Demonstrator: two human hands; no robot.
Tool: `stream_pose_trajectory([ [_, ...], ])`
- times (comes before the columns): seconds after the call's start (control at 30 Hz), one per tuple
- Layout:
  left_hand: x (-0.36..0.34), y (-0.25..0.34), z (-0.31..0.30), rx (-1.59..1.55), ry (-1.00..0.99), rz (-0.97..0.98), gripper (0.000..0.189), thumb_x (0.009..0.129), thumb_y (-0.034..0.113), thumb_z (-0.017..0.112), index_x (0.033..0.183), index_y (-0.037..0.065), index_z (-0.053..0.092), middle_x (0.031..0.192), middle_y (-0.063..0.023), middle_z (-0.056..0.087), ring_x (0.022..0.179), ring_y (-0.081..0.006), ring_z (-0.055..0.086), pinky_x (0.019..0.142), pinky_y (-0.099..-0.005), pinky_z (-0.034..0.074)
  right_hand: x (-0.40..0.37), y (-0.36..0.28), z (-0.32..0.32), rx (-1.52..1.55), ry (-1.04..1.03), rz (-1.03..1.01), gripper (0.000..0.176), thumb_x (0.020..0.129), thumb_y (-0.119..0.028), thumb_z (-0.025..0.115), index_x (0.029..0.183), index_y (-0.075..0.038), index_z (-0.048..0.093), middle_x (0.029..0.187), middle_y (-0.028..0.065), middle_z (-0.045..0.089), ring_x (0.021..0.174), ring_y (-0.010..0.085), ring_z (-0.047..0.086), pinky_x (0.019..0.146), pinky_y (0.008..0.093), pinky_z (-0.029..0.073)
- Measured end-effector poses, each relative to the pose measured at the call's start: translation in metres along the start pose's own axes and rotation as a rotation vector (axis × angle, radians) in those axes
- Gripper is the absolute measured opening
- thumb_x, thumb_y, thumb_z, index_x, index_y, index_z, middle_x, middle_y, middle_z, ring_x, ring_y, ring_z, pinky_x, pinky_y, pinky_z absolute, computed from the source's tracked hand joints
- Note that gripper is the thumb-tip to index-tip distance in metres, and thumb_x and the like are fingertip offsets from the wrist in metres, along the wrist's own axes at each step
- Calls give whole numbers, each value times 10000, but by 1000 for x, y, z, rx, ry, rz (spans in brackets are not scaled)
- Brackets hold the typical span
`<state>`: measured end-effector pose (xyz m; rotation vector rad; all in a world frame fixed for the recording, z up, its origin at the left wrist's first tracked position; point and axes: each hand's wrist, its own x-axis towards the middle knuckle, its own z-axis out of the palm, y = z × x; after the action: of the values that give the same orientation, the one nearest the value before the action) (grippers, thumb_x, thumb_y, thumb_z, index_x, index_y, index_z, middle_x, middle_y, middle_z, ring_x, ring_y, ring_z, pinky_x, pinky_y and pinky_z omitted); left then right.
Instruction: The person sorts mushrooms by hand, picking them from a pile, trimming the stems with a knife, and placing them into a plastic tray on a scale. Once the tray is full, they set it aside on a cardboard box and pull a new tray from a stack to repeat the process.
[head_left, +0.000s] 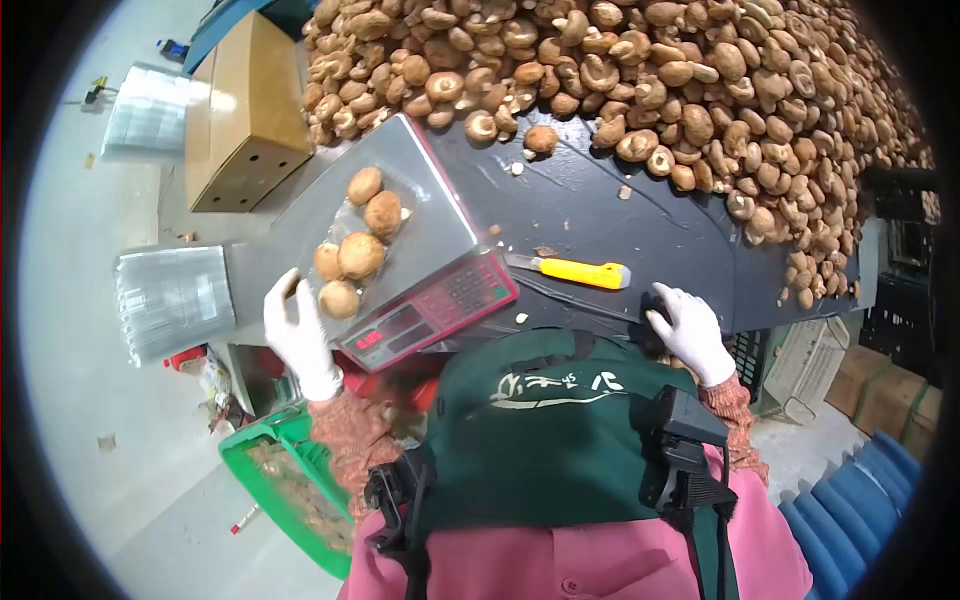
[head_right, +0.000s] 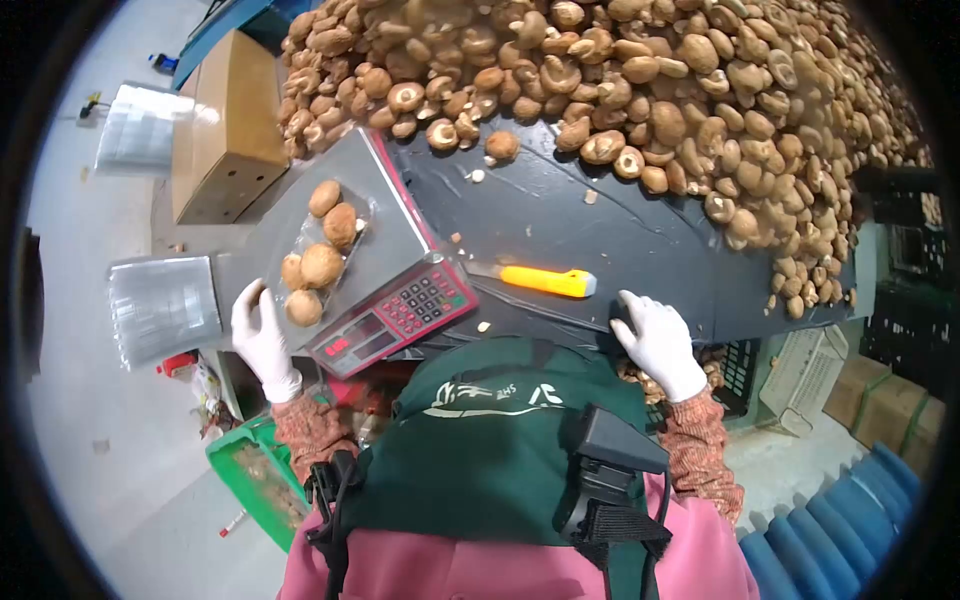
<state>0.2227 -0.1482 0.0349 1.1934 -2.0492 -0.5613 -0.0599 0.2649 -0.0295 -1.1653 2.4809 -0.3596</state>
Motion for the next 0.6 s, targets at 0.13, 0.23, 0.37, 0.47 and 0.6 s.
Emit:
stream_pose_trajectory([
  [0.13,-1,21,-10,45,6,8,170,942,17,628,1095,-32,683,1057,-105,694,984,-195,636,938,-326,488,31,-5,0,-9,166,-60,336,876,-257,674,1153,-68,648,931,107,686,859,299,671,781,396,524],
  [0.23,-14,40,1,-114,-35,-27,166,956,-10,590,1094,-35,679,1080,-90,686,989,-181,627,931,-323,485,68,4,8,38,302,-22,287,875,-244,675,1118,-93,657,942,99,691,836,295,677,737,408,538],
  [0.37,-46,74,34,-351,-263,-21,197,919,-72,603,1097,-36,679,1058,-71,676,1017,-155,635,925,-289,488,138,27,10,-6,537,188,399,858,-191,676,1243,-123,595,1168,150,642,913,325,667,757,419,544],
  [0.47,-58,93,47,-365,-422,-24,196,893,-57,641,1080,-23,687,1051,-88,681,1030,-188,640,938,-313,488,179,22,-8,-207,705,-44,447,787,-112,661,1229,-111,597,1271,158,597,1072,337,597,875,430,487],
  [0.6,-57,103,59,-317,-473,171,244,851,-39,677,1088,12,704,1083,-125,692,1042,-219,643,953,-342,488,213,45,-7,-167,576,-41,247,756,-79,638,1001,-96,659,1198,118,650,1105,294,585,893,407,466],
])
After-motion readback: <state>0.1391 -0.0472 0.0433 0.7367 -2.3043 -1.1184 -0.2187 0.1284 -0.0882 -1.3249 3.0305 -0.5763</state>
